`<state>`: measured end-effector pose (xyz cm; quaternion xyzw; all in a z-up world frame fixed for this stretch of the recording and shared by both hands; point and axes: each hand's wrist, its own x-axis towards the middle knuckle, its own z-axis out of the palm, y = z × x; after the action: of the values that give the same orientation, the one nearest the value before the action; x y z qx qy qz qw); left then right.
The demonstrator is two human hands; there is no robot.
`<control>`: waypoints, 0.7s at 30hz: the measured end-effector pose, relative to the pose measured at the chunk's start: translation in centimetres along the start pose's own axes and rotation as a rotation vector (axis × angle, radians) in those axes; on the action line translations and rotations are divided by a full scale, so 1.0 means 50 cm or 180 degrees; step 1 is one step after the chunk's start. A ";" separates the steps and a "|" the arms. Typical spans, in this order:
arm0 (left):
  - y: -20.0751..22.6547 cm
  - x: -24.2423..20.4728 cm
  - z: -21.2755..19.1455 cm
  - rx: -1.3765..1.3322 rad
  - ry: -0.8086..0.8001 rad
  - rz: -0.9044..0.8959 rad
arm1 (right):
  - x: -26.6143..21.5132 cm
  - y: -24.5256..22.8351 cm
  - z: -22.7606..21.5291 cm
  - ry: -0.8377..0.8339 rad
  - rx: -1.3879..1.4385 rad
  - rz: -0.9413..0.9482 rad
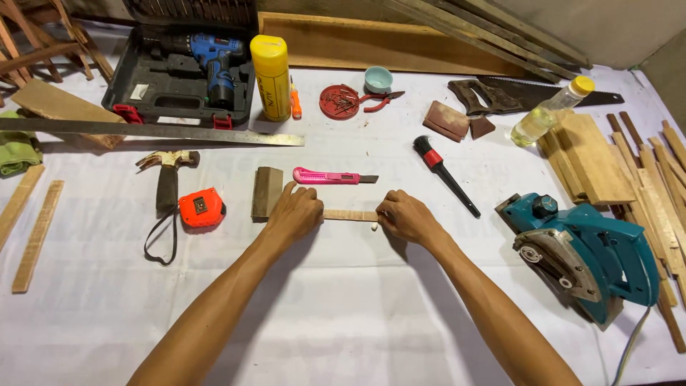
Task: Measure, mark, and plane small wooden strips for a woodworking project.
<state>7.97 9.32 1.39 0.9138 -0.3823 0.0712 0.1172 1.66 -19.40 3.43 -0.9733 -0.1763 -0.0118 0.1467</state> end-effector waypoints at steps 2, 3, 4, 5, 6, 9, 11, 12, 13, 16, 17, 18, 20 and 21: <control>0.007 -0.005 0.001 -0.0171 0.0251 -0.0045 | -0.004 -0.006 -0.010 0.0031 0.0055 -0.0037; 0.010 -0.009 0.000 -0.0336 0.0489 -0.0075 | -0.007 -0.011 -0.015 0.0069 0.0123 -0.0059; 0.013 -0.011 -0.001 -0.0333 0.0493 -0.0094 | -0.010 -0.001 -0.011 0.0061 0.0124 -0.0077; 0.017 -0.013 -0.003 -0.0271 0.0560 -0.0078 | -0.013 0.008 -0.006 0.0334 -0.0027 -0.0367; 0.017 -0.013 -0.007 -0.0202 0.0630 -0.0054 | -0.013 0.017 -0.003 0.0619 -0.0179 -0.0656; 0.021 -0.017 -0.047 -0.0064 0.1284 0.0302 | -0.015 0.024 -0.021 0.1622 -0.0467 -0.1381; 0.022 -0.013 -0.054 0.0027 0.1456 0.0405 | -0.013 0.031 -0.021 0.1629 -0.0437 -0.1459; 0.024 -0.013 -0.056 0.0098 0.1617 0.0520 | -0.016 0.033 -0.019 0.1625 -0.0410 -0.1515; 0.023 -0.011 -0.056 0.0096 0.1604 0.0508 | -0.016 0.032 -0.016 0.1615 -0.0395 -0.1516; 0.014 -0.002 -0.045 -0.0301 0.1346 0.0422 | -0.015 0.037 0.002 0.1607 -0.0234 -0.1510; 0.005 0.002 -0.033 -0.0543 0.1012 0.0183 | -0.014 0.042 0.015 0.1462 -0.0272 -0.1373; -0.002 0.003 -0.019 -0.0792 0.0669 -0.0066 | -0.014 0.048 0.030 0.1301 -0.0304 -0.1236; 0.001 0.001 -0.008 -0.0846 0.0683 -0.0158 | -0.016 0.056 0.048 0.1248 -0.0331 -0.1165; 0.001 0.002 -0.005 -0.0892 0.0715 -0.0227 | -0.015 0.062 0.055 0.1217 -0.0378 -0.1090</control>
<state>7.99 9.26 1.65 0.8878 -0.3404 0.1146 0.2878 1.96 -21.61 -0.11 -0.9162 -0.3065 -0.2304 0.1159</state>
